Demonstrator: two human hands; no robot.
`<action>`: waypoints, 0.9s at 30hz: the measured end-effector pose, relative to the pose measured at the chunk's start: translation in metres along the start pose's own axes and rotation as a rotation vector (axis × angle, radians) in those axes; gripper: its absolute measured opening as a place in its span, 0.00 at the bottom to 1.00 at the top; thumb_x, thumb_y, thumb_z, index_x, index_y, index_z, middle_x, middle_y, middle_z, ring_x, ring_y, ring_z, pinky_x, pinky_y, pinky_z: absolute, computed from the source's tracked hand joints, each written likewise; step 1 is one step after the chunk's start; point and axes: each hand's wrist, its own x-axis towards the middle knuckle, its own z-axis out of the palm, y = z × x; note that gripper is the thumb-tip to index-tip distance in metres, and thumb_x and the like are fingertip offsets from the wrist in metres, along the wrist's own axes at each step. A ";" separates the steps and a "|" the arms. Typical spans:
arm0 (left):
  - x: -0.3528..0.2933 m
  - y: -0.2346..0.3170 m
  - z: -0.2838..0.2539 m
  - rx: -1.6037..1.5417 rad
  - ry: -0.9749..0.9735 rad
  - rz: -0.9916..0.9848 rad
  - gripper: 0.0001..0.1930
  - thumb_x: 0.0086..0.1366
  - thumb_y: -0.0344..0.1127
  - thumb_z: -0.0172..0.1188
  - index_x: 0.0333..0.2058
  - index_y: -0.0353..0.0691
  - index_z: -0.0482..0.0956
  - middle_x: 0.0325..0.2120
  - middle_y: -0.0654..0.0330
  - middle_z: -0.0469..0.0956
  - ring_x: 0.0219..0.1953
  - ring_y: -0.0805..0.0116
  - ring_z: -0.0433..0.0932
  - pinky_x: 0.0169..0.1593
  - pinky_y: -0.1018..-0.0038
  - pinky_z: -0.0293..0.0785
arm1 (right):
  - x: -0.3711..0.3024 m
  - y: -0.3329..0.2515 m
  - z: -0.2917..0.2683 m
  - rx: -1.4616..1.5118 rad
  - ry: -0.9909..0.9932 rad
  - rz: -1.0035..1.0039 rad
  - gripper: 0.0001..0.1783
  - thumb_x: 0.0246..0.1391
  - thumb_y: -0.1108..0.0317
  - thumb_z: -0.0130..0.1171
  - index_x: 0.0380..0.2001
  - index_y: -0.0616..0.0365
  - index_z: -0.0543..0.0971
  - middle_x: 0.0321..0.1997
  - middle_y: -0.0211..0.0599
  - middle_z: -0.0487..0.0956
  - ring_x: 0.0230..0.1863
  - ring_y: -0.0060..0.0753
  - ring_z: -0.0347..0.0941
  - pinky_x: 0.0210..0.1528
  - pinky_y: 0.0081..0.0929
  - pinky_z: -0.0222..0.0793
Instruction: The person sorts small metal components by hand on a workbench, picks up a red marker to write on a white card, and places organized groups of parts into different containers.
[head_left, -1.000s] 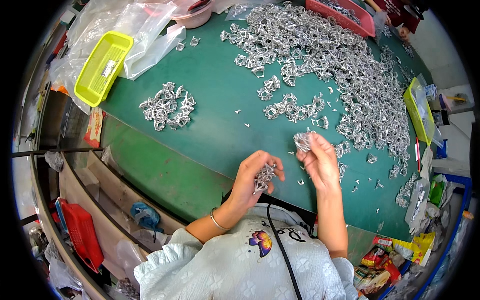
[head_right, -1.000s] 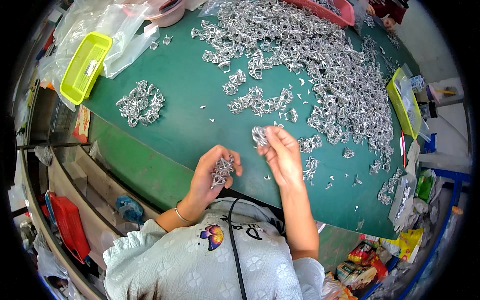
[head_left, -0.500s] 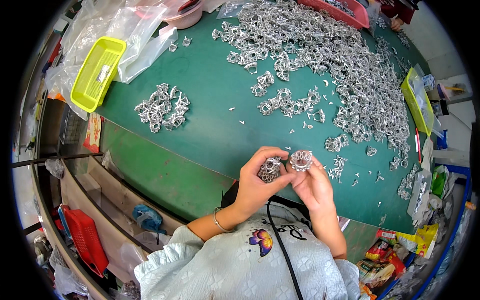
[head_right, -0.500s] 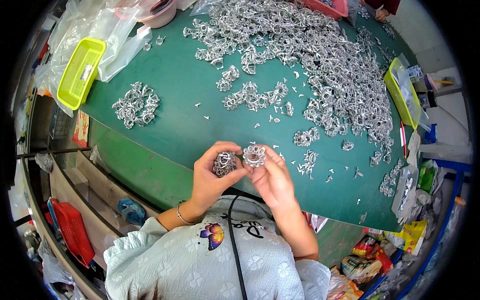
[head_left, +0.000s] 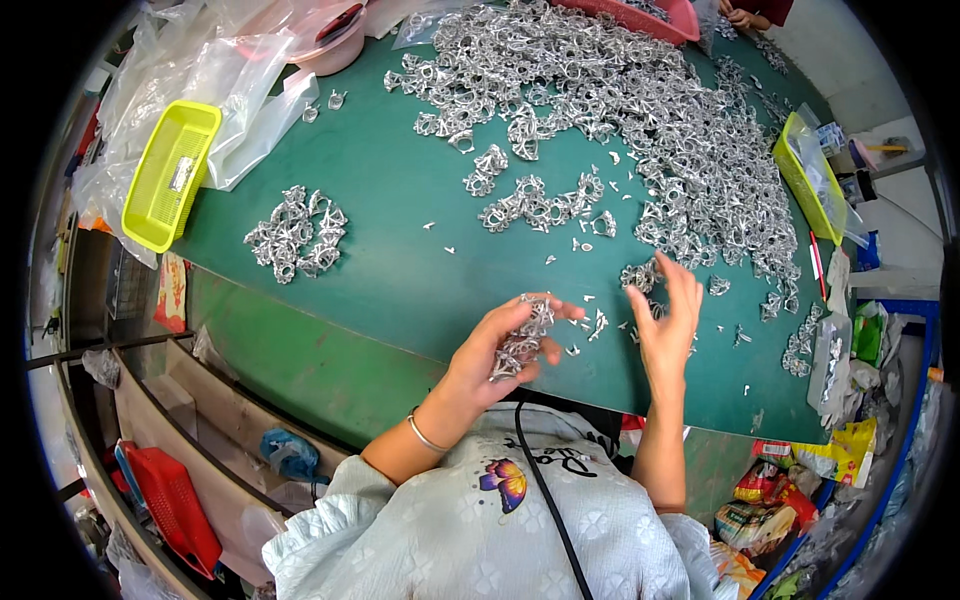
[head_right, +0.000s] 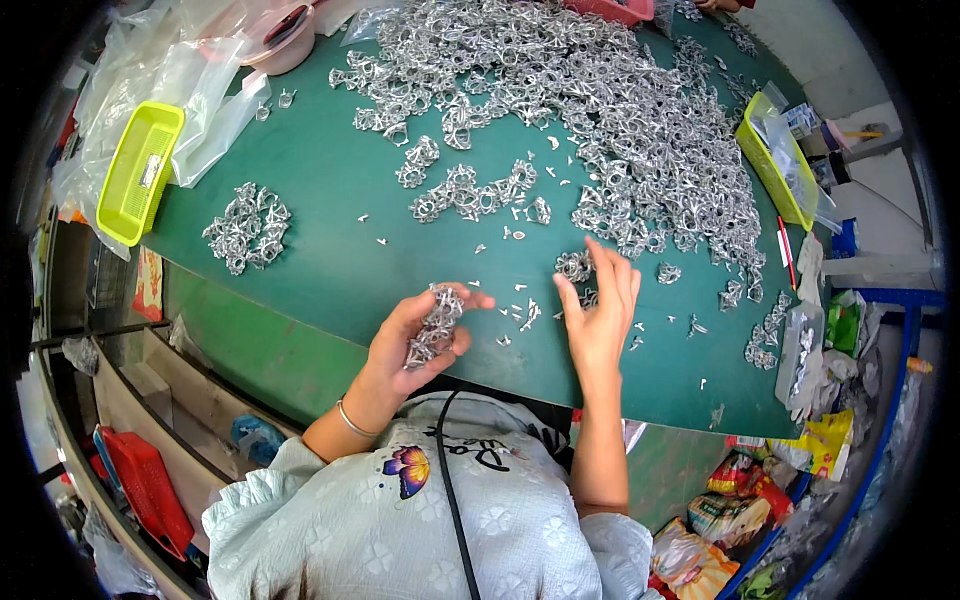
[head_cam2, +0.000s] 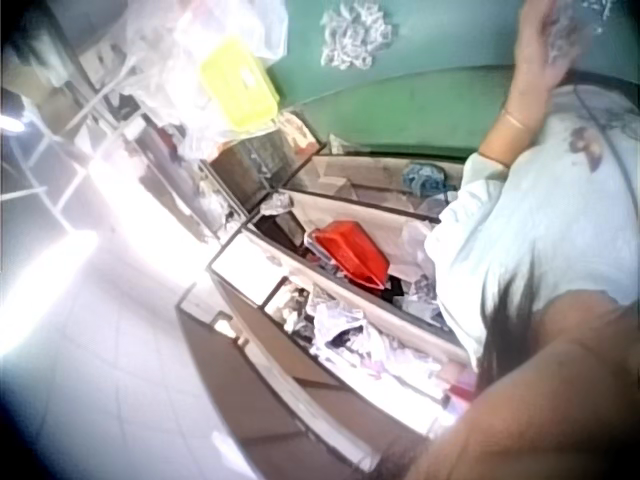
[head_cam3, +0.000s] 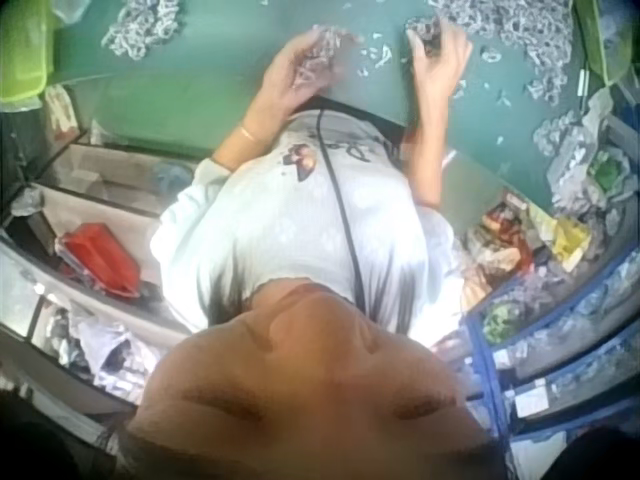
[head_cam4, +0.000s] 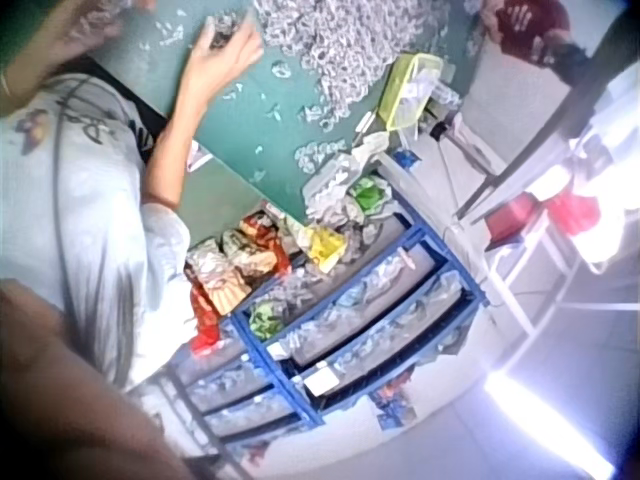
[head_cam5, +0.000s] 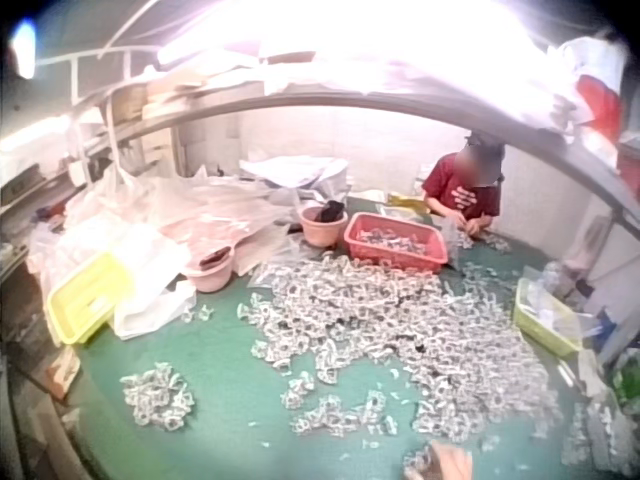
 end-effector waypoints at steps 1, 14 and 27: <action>0.001 -0.003 -0.005 -0.013 -0.009 0.000 0.17 0.60 0.36 0.55 0.47 0.39 0.68 0.38 0.55 0.72 0.28 0.72 0.74 0.16 0.85 0.63 | 0.002 0.007 0.000 -0.114 -0.049 -0.036 0.15 0.44 0.75 0.61 0.38 0.63 0.76 0.37 0.40 0.73 0.38 0.37 0.68 0.43 0.30 0.64; -0.002 0.047 -0.025 1.793 0.604 1.087 0.16 0.50 0.21 0.61 0.40 0.35 0.76 0.36 0.55 0.74 0.37 0.64 0.74 0.38 0.73 0.72 | -0.004 0.025 -0.007 0.258 0.097 0.234 0.16 0.44 0.77 0.62 0.40 0.63 0.75 0.37 0.31 0.71 0.29 0.18 0.64 0.30 0.15 0.63; -0.016 0.107 -0.053 2.180 1.079 1.252 0.15 0.56 0.36 0.60 0.43 0.42 0.75 0.52 0.54 0.64 0.55 0.52 0.60 0.57 0.48 0.51 | -0.017 -0.014 0.005 1.231 -0.257 0.480 0.19 0.53 0.75 0.55 0.49 0.66 0.69 0.45 0.44 0.74 0.37 0.29 0.74 0.36 0.23 0.71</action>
